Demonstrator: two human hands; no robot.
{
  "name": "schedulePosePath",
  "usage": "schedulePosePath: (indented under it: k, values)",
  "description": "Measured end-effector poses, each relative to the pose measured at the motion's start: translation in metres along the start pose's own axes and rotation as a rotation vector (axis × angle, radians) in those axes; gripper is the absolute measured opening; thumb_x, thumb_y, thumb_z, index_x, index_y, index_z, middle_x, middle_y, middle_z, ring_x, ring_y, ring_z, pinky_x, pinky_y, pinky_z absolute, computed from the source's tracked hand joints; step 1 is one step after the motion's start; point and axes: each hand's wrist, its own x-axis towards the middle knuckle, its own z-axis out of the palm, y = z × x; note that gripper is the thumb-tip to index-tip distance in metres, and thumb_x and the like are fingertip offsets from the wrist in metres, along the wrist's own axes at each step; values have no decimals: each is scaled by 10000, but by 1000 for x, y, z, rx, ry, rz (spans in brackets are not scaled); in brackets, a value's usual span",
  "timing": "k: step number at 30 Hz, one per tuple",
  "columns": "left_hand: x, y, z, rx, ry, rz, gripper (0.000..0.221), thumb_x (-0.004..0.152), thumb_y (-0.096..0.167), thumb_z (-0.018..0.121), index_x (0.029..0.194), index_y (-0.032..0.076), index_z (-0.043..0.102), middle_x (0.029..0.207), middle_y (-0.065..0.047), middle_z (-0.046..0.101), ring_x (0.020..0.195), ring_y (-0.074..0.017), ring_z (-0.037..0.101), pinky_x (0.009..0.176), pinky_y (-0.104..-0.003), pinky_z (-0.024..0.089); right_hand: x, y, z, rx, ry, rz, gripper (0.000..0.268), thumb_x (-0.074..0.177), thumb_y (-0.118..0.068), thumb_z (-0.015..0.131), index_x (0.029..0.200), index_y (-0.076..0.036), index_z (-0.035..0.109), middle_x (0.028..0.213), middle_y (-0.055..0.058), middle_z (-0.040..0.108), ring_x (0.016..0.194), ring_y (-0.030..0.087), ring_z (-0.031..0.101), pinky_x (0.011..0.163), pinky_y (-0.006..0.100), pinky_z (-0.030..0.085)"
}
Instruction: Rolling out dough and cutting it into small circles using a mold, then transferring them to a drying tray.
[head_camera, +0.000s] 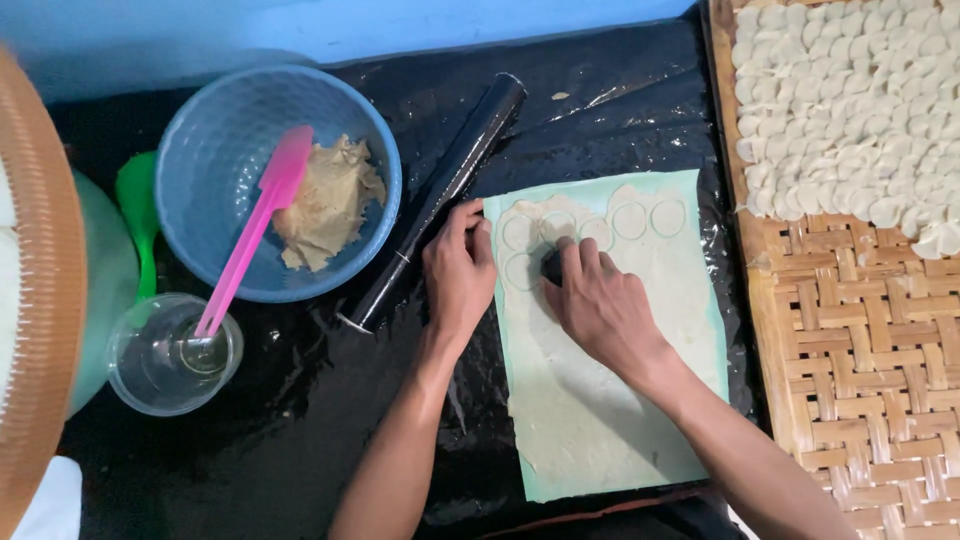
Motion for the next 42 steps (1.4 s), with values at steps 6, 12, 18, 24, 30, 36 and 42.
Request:
schedulePosePath:
  k: [6,12,18,24,30,36,42]
  values:
    - [1,4,2,31,-29,-27,213,983,50,633,1186,-7,658,987,-155,755,842,-291,750,735,-379,577,2,-9,13,-126,9,112,519,1015,-403,590,1271,42,512,908,176,605,619,296,692,462,409,535]
    - [-2,-1,1,43,-14,26,199,990,48,637,1182,-5,650,981,-141,749,811,-269,744,706,-366,567,0,-7,15,-146,41,27,478,988,-385,591,1243,15,530,911,171,608,633,279,698,454,394,534]
    - [-1,1,1,55,-17,-29,207,976,55,645,1176,3,654,952,-128,753,714,-253,724,637,-352,546,0,-10,10,-112,47,57,518,975,-377,596,1265,43,507,923,189,610,631,291,702,446,398,542]
    - [1,6,-2,51,-26,-33,217,976,66,644,1186,10,655,940,-118,756,726,-242,735,624,-354,552,-6,1,-11,131,56,156,479,1025,-364,572,1261,42,477,974,231,640,686,369,712,522,462,556]
    - [-2,2,1,25,-10,30,200,989,52,633,1181,1,656,973,-133,756,821,-263,752,680,-354,570,-32,17,-26,151,91,217,533,983,-339,617,1278,72,450,1012,261,653,737,427,707,581,508,556]
    - [0,8,-2,59,-45,-46,222,977,56,626,1192,5,649,946,-125,750,767,-257,749,645,-361,563,-29,22,-19,96,22,150,508,945,-350,634,1226,45,481,1008,223,638,789,407,709,555,502,556]
    - [0,7,1,42,-27,-8,210,976,51,644,1181,7,654,938,-132,751,764,-270,737,667,-368,552,-14,13,-10,-82,-75,270,472,1016,-451,566,1119,8,520,931,175,635,721,343,719,519,456,554]
